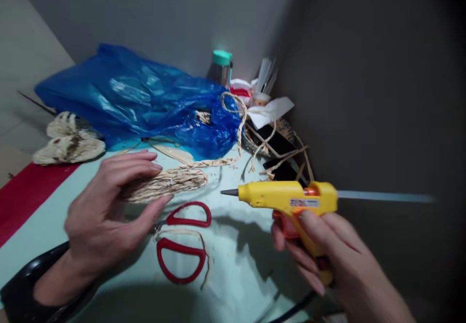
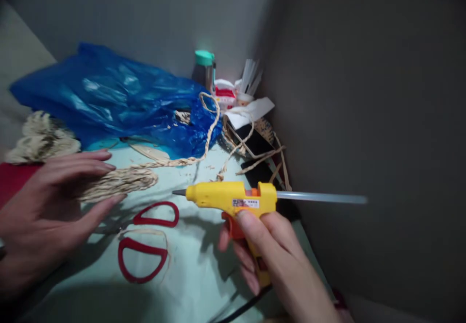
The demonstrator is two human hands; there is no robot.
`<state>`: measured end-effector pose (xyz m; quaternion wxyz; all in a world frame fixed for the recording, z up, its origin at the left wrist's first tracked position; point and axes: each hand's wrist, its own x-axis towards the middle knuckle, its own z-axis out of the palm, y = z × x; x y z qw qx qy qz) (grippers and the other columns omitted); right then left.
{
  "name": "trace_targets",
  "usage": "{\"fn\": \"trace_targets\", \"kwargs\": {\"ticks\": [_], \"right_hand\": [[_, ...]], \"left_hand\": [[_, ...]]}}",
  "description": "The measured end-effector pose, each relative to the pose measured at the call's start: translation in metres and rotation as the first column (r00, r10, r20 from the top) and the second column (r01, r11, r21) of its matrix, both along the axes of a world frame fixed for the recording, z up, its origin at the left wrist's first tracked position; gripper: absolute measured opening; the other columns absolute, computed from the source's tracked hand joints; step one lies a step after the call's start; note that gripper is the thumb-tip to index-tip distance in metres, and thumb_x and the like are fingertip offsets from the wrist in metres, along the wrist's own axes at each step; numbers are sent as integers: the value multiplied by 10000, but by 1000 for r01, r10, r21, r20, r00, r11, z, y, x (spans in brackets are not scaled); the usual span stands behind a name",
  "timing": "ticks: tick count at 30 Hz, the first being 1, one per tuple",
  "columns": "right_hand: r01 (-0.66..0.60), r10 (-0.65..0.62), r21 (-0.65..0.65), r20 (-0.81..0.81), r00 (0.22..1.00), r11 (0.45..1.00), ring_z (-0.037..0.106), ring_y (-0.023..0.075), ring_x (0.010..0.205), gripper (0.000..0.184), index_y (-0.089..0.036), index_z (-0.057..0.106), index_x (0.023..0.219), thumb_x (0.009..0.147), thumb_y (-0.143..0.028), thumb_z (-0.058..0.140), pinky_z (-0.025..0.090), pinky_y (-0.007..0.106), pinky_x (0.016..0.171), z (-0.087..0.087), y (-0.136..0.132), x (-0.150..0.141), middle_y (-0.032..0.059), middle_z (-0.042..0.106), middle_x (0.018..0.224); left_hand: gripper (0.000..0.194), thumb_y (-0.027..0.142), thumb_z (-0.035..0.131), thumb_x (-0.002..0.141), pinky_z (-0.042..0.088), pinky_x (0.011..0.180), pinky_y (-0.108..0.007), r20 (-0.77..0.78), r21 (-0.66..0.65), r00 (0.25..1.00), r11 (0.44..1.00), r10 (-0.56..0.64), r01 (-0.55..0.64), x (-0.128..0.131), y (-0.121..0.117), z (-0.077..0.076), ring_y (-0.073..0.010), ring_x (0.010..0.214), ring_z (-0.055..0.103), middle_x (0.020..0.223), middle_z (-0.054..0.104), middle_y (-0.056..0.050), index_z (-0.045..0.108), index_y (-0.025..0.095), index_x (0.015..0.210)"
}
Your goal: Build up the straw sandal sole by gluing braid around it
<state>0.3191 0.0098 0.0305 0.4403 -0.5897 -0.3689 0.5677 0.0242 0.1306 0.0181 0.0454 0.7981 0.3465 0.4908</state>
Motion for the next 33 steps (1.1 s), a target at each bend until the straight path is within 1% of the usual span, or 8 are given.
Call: {"fn": "trace_targets", "kwargs": {"ticks": [2,6,17,22,25,27,29,33], "right_hand": [[-82,78,-17,-176,981,996,347,37,378,595,-119,737,865,895,-690,573,258,177,382,-6,20,-5,-42,425,525],[22,-22,-1,-259,966,1000,490,50,552,508,-117,727,982,802,-591,757,356,174,504,-26,42,-14,54,654,822],[-242,266,-160,149,952,957,626,175,555,751,-109,698,861,852,-814,439,439,271,537,-33,61,-32,109,676,675],[-149,151,-62,682,716,987,444,154,518,598,-202,554,589,903,-707,496,297,298,535,-26,47,-13,62,565,571],[-227,49,88,842,537,970,437,156,489,398,-215,586,692,951,-515,549,283,305,515,-11,41,-10,36,571,588],[-465,-183,379,892,413,800,627,183,691,154,-214,645,996,1004,-318,531,447,289,618,4,46,-15,60,692,853],[-569,-399,548,836,375,613,655,205,958,248,-186,591,1233,988,-167,550,523,305,802,20,59,-23,105,699,1104],[-761,-211,408,913,350,504,529,220,1287,389,-185,493,1386,1008,-97,474,408,423,1121,38,90,-35,113,608,1371]], "left_hand": [[342,133,709,842,530,1030,-528,-32,-29,997,997,67,-68,1,0,-2,-311,1171,649,1143,664,-41,604,221,1154],[279,195,702,878,543,1006,-461,-28,36,986,986,166,-165,0,2,-2,-284,1121,665,1138,676,-63,603,223,1138],[368,84,682,882,510,1018,-397,-65,185,987,973,149,-134,1,-5,8,-259,1127,634,1137,670,-110,584,138,1232],[373,60,673,876,511,1011,-415,-80,174,990,980,115,-100,2,-11,12,-270,1133,628,1146,657,-114,589,135,1231],[363,52,669,869,517,1002,-408,-92,169,991,983,96,-79,4,-14,13,-268,1129,631,1128,658,-103,582,144,1209],[365,42,665,859,514,1012,-398,-112,159,991,986,76,-58,6,-15,13,-266,1138,627,1111,659,-96,575,146,1196],[374,35,668,846,512,1030,-402,-127,136,991,990,42,-25,7,-15,13,-267,1154,621,1117,657,-97,571,145,1190],[420,12,677,818,500,1082,-443,-151,105,987,991,-61,78,6,-15,12,-262,1160,619,1135,656,-97,565,143,1201]]}}
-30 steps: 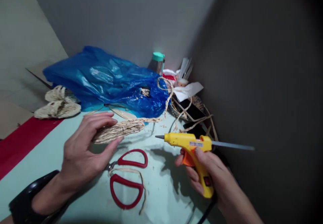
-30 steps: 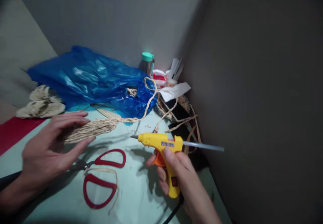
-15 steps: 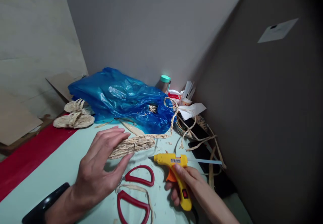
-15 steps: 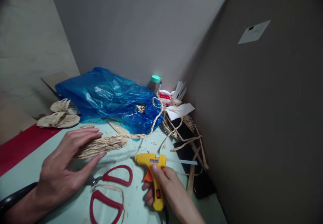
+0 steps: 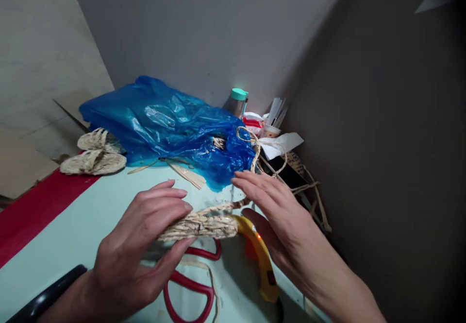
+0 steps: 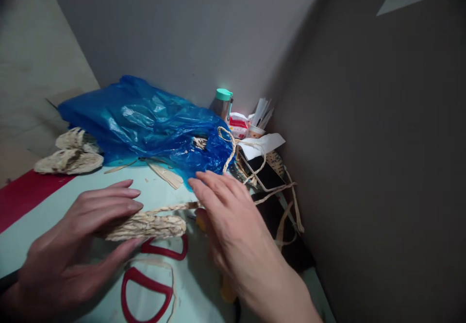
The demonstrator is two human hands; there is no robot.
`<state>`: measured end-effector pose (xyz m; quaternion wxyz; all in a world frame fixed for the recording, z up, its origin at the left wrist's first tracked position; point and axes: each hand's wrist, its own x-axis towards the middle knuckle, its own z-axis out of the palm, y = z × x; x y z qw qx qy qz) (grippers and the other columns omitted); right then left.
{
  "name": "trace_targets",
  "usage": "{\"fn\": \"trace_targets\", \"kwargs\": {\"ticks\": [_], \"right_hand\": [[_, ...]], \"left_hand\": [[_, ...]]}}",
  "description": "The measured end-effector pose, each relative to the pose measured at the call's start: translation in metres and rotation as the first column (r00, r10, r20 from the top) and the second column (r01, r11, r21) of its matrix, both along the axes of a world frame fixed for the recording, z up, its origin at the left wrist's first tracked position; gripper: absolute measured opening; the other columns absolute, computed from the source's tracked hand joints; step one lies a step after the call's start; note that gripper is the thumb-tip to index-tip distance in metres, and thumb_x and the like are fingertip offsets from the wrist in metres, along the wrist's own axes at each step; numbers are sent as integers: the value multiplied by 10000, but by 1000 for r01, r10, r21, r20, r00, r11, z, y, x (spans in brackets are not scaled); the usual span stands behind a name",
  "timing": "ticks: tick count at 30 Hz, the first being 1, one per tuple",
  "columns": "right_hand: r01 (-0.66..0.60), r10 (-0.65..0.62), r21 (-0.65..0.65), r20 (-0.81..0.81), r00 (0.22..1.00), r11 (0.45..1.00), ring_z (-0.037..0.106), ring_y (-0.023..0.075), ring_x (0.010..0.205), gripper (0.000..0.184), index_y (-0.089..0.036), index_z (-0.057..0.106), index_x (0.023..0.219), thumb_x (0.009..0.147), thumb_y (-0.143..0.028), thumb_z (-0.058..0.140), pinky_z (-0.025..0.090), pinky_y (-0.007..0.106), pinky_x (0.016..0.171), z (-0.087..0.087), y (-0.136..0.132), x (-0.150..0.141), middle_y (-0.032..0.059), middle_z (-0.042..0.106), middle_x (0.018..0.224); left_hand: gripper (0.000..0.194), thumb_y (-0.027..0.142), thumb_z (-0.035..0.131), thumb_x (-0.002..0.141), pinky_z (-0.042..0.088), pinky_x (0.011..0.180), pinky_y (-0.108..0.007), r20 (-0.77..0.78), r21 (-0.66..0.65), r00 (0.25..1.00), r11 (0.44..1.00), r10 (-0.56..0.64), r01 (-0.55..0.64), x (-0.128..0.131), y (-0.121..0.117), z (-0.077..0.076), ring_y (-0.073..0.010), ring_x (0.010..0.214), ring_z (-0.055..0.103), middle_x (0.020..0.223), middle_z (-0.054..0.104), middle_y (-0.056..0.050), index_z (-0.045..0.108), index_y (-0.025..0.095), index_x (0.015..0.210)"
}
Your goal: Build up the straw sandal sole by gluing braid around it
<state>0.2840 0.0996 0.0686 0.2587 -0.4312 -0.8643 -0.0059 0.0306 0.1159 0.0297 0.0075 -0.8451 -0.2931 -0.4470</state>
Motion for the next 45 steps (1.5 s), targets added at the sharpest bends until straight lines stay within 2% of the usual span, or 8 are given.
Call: {"fn": "trace_targets", "kwargs": {"ticks": [2,4,7,16,24,34,39,45], "right_hand": [[-86,84,-152,-22,996,985,600,193,1119,313,-209,544,1313,1035,-111,439,437,424,1065,-1,9,0,72,666,1187],[-143,121,-231,-107,987,962,598,163,917,248,-207,601,1209,1052,-139,422,505,347,860,-3,11,3,45,651,1003],[-164,127,-169,-212,969,972,536,154,845,218,-167,627,1151,1036,-119,448,464,286,683,-7,7,7,54,608,939],[-103,115,123,-100,988,987,559,206,989,323,-88,632,1238,934,3,569,490,370,866,-18,-10,11,84,640,1027],[-105,106,125,-1,994,987,602,239,1011,297,-46,630,1250,969,-48,533,522,389,806,-20,-14,13,102,697,1017],[-86,85,73,12,996,994,607,232,1009,279,-61,643,1223,1011,-80,464,524,373,793,-20,-18,9,88,722,1008],[-106,104,105,21,994,989,584,239,1010,320,-56,603,1282,973,-53,519,485,396,814,-24,-19,8,102,710,1058],[-93,92,90,16,996,992,526,224,865,400,-45,562,1316,938,-156,633,413,416,765,-25,-18,-4,113,671,1039]], "left_hand": [[427,-3,673,810,485,1109,-436,-7,-3,1000,1000,-25,25,0,0,-1,-252,1183,613,1118,659,-90,562,145,1195],[411,5,673,816,477,1124,-406,-7,-11,1000,1000,-12,12,1,0,-2,-237,1210,606,1107,662,-82,567,154,1183],[377,66,676,853,485,1120,-368,-42,-38,999,999,25,-27,2,1,-5,-210,1204,615,1112,681,-70,585,178,1201],[396,143,655,894,513,1093,-409,-82,-184,997,982,11,-26,2,3,-18,-227,1182,642,1155,710,-40,620,272,1266],[398,137,684,874,546,1058,-433,-137,-225,989,974,-57,25,-4,6,-19,-249,1204,610,1136,682,-45,631,276,1243],[385,166,702,861,575,1009,-420,-157,-219,987,976,-29,-7,-5,6,-19,-244,1150,644,1131,689,-42,641,280,1223],[291,190,663,859,606,914,-423,-28,-134,998,989,61,-64,2,9,-28,-252,1049,684,1021,713,-27,696,299,1126],[301,150,620,873,577,952,-409,2,-158,1000,987,25,-24,5,6,-27,-233,1094,662,1040,691,-31,678,285,1135]]}}
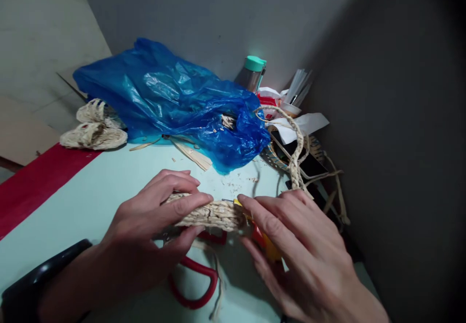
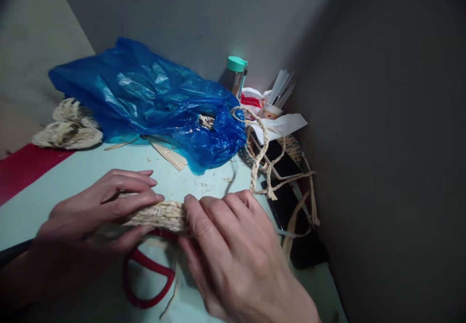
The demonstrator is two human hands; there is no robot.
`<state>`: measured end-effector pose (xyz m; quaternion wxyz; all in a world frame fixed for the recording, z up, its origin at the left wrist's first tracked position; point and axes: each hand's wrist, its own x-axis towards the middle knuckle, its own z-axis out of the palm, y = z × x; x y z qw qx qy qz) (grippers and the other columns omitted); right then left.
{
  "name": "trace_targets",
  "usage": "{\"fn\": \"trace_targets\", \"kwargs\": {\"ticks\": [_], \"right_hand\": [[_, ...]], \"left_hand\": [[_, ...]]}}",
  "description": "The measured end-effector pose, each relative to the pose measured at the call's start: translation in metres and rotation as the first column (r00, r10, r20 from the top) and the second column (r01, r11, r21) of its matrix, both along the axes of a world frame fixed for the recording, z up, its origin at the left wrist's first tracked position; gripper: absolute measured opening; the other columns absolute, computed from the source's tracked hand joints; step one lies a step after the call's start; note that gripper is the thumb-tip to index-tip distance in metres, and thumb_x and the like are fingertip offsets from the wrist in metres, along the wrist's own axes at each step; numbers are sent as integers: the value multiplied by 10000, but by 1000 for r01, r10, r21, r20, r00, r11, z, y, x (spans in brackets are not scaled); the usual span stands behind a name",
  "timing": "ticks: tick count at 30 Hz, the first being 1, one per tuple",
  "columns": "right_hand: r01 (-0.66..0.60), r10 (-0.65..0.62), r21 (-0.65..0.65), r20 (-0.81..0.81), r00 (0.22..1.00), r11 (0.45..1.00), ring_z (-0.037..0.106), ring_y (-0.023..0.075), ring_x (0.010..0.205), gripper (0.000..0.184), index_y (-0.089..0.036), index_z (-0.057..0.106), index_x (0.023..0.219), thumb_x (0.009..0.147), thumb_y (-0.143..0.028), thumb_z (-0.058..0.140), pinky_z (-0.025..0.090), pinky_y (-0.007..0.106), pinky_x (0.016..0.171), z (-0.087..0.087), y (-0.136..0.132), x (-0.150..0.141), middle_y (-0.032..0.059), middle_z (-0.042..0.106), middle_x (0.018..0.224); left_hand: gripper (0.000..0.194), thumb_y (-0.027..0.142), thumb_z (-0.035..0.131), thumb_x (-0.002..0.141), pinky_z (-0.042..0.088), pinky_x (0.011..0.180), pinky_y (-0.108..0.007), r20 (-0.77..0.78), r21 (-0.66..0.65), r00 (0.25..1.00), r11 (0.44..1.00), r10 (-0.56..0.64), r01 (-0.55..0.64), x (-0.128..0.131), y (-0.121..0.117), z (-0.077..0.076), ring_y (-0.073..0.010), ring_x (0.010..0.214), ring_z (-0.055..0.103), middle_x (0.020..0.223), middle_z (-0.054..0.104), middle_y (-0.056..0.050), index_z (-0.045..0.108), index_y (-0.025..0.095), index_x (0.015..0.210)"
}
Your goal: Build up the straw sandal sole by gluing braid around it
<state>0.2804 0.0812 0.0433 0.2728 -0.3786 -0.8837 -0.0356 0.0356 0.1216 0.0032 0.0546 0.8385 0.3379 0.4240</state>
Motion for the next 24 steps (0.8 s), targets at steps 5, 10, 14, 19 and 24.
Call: {"fn": "trace_targets", "kwargs": {"ticks": [5,10,14,19,24], "right_hand": [[22,-23,-48,-20,1000,999,528,209,879,320,-107,589,1239,982,-295,618,411,385,781,-3,2,-10,81,649,1035],[-22,10,-155,-78,997,988,542,194,895,154,-152,606,1096,990,-263,599,431,353,773,-6,7,-9,69,635,1030],[-82,34,-253,-189,981,964,557,182,910,151,-177,608,1107,974,-249,615,451,337,783,-7,7,-8,46,633,1036],[-80,-10,-335,-260,965,939,561,184,919,172,-198,609,1124,963,-254,630,457,340,790,-13,7,-10,36,632,1050],[-80,0,-338,-231,973,938,556,199,924,157,-194,599,1106,963,-252,630,452,360,801,-16,5,-15,40,642,1034]], "left_hand": [[353,85,630,859,546,1008,-405,-1,-92,999,995,-51,50,1,-6,6,-225,1131,644,1077,671,-40,650,269,1160],[357,78,613,871,552,957,-373,13,-143,996,985,-93,94,3,-7,5,-232,1162,633,1096,671,-40,646,282,1163],[372,45,605,849,535,959,-341,41,-150,992,980,-123,128,4,-8,5,-225,1188,611,1155,658,-54,651,253,1153],[280,107,641,853,433,1106,-466,-47,-99,989,986,-139,134,5,-7,4,-261,1225,573,1243,653,-96,644,199,1117],[279,143,652,872,380,1159,-502,-72,12,984,987,-160,161,6,-4,-7,-268,1245,575,1170,702,-113,649,172,1149]]}}
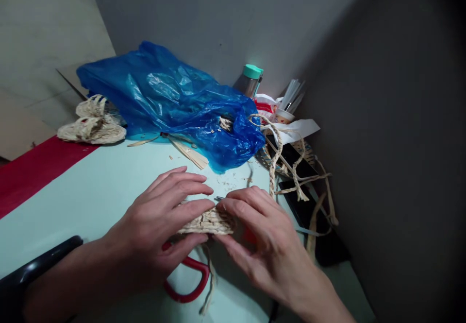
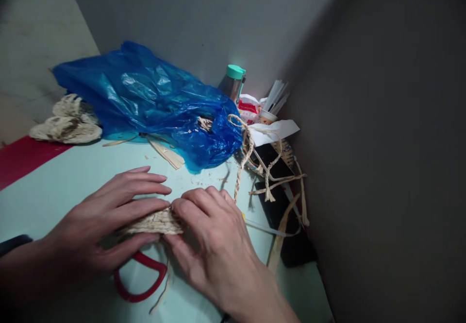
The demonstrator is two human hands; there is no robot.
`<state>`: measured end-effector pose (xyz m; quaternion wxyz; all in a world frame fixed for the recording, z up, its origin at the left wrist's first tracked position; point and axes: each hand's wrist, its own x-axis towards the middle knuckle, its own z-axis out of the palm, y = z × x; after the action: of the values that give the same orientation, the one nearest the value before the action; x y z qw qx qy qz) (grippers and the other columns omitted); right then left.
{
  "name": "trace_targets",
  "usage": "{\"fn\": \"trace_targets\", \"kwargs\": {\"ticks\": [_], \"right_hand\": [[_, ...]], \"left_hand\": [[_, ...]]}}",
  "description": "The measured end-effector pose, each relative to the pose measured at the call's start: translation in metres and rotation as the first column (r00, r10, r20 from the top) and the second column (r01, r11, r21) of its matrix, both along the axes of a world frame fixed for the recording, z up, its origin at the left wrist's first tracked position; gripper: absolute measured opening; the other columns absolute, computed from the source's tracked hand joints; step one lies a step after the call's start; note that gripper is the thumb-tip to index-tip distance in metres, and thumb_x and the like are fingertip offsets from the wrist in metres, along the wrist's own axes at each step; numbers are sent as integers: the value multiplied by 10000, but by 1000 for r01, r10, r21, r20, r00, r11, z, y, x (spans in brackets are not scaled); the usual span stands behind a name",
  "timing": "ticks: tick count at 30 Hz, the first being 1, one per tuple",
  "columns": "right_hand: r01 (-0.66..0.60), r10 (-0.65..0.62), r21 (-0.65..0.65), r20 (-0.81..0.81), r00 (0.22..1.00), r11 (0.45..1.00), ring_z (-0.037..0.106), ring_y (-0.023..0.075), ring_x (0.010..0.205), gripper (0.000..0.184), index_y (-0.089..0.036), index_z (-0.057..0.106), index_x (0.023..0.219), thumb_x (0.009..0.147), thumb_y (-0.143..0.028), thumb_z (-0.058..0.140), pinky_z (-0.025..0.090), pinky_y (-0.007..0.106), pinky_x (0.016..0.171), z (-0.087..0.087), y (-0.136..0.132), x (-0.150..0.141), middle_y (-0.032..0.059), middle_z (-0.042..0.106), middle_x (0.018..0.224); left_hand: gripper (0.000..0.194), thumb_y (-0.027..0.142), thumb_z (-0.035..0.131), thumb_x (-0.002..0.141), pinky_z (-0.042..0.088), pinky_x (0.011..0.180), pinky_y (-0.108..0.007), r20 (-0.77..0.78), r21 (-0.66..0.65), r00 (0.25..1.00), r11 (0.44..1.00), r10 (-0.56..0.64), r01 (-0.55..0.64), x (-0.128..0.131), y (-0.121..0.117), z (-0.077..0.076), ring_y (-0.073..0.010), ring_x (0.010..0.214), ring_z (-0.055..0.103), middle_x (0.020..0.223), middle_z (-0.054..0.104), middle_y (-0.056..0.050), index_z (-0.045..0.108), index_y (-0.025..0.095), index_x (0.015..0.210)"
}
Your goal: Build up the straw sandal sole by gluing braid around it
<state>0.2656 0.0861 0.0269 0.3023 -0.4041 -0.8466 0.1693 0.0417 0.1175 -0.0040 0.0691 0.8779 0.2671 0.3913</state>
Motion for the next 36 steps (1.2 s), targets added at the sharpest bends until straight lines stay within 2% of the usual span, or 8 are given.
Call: {"fn": "trace_targets", "kwargs": {"ticks": [2,5,11,15,22,30,36], "right_hand": [[-3,3,4,1,1000,1000,558,199,940,161,-189,587,1108,965,-251,628,451,361,815,0,-1,-1,41,639,1040],[8,-8,3,-1,1000,1000,557,196,961,207,-184,576,1138,959,-265,642,443,355,827,0,-2,-1,38,625,1048],[20,-22,-19,-58,998,1000,552,171,925,240,-173,600,1106,935,-304,705,413,337,819,4,0,6,20,612,994],[15,-13,17,-98,995,1000,559,151,912,221,-168,615,1074,919,-268,735,414,319,821,6,-1,8,10,624,975],[18,-8,73,-128,992,997,587,153,884,177,-145,650,1056,935,-256,716,426,337,820,4,0,5,23,655,938],[45,-20,145,-167,986,988,591,153,882,188,-95,679,1058,922,-215,728,433,342,829,2,1,2,50,671,937],[65,-40,131,-185,982,989,582,152,911,180,-88,677,1074,928,-186,716,443,337,848,-3,-1,1,55,671,951]], "left_hand": [[269,125,647,858,406,1144,-497,27,56,1000,998,-2,1,1,1,-3,-260,1212,600,1066,726,-89,654,179,1122],[258,116,651,840,444,1114,-492,57,65,998,998,9,-13,1,1,-2,-253,1177,618,979,730,-62,644,185,1089],[229,103,662,820,447,1114,-484,41,53,999,998,35,-37,0,0,3,-246,1159,626,959,726,-60,667,166,1040],[224,111,670,817,460,1106,-479,46,67,998,996,51,-54,-1,-1,5,-241,1137,638,945,724,-53,668,176,1032],[310,86,704,797,474,1107,-490,-36,39,997,997,61,-60,-6,-5,13,-240,1144,633,990,720,-51,636,189,1081],[250,79,703,809,491,1087,-511,32,61,989,988,142,-143,2,-8,11,-237,1099,664,956,739,-55,660,165,1040],[268,96,722,780,514,1063,-500,58,98,985,981,161,-167,5,-9,11,-246,1074,673,951,736,-62,672,155,1036]]}}
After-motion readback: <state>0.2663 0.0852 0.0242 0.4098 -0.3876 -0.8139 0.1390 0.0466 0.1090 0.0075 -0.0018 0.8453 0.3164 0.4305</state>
